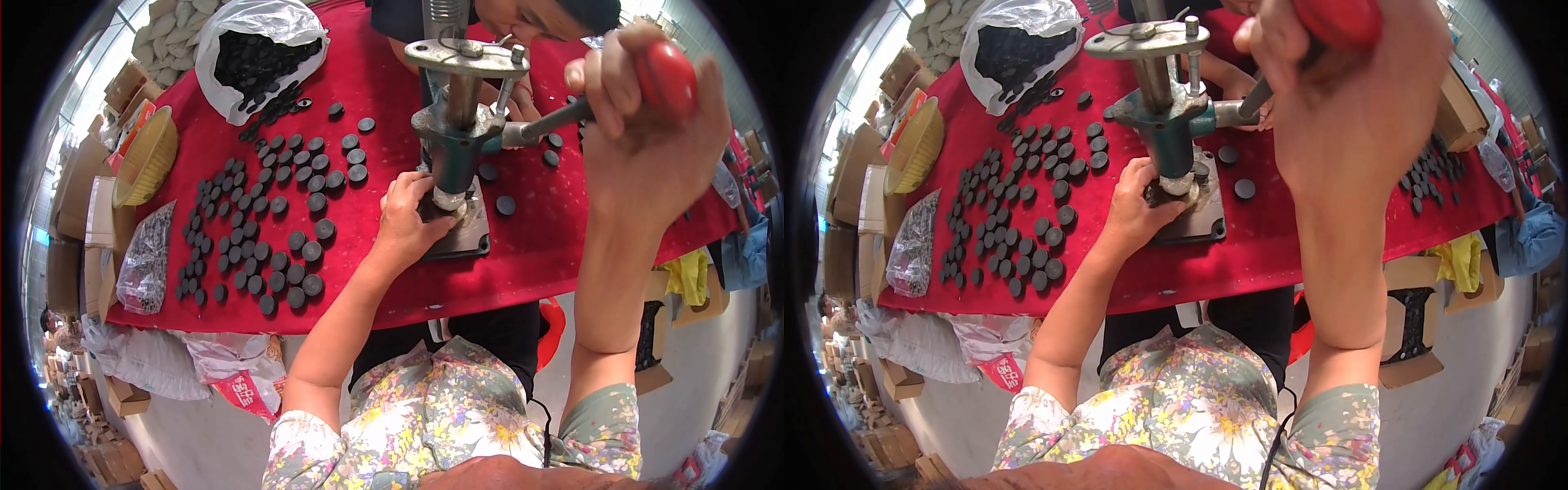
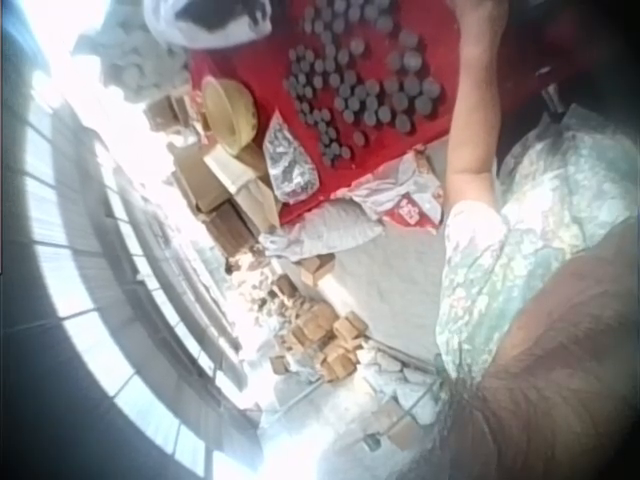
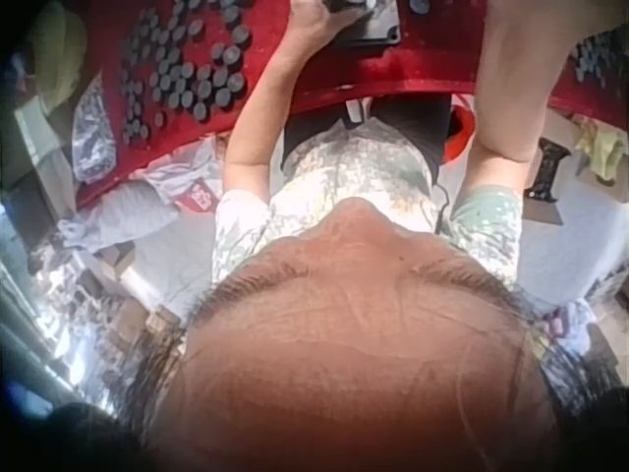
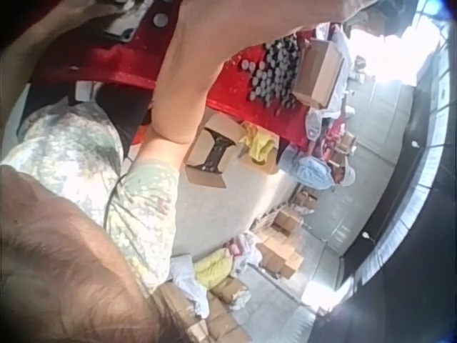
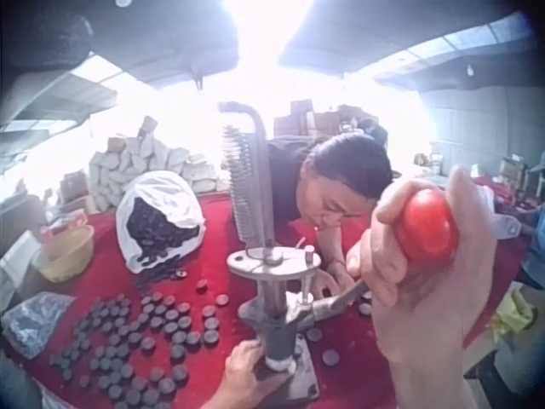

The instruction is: The person assembles small circular plastic caps and rubber rings into assembled parts using a manual press machine on a workshop table.

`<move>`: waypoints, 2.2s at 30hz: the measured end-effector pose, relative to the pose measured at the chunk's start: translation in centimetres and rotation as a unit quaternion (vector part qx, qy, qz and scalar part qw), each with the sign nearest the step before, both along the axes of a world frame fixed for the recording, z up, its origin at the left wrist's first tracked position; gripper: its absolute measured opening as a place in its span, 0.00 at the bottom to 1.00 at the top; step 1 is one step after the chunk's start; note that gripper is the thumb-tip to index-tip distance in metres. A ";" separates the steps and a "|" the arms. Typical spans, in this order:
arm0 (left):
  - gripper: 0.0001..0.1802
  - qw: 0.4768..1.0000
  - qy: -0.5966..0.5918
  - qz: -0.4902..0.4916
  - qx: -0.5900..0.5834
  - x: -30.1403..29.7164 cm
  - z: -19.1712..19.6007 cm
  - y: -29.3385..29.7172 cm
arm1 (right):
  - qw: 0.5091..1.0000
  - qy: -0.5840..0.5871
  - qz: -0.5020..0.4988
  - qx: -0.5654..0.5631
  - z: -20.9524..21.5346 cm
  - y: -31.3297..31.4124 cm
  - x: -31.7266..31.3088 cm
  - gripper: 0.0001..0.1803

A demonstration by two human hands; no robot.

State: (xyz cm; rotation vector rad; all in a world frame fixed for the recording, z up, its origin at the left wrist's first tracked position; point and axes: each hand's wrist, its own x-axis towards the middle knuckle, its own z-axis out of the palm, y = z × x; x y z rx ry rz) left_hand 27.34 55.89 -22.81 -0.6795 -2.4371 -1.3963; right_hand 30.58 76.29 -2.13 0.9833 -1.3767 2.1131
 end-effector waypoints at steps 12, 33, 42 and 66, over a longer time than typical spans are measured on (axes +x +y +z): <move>0.25 0.960 0.092 0.177 -0.195 3.5 1.8 -10.5 | 0.977 0.090 -0.186 0.048 -12.6 -2.1 8.7 0.17; 0.20 0.972 0.097 0.107 -0.184 2.6 1.0 -8.1 | 0.999 0.015 -0.037 -0.035 -1.2 0.0 0.8 0.30; 0.20 0.992 0.102 0.039 -0.062 1.2 0.3 -1.5 | 0.997 -0.036 -0.055 -0.040 -0.2 -1.0 0.1 0.29; 0.27 0.985 0.095 0.100 -0.102 5.5 2.3 -8.0 | 0.988 0.094 -0.115 0.048 -7.4 -1.1 6.2 0.28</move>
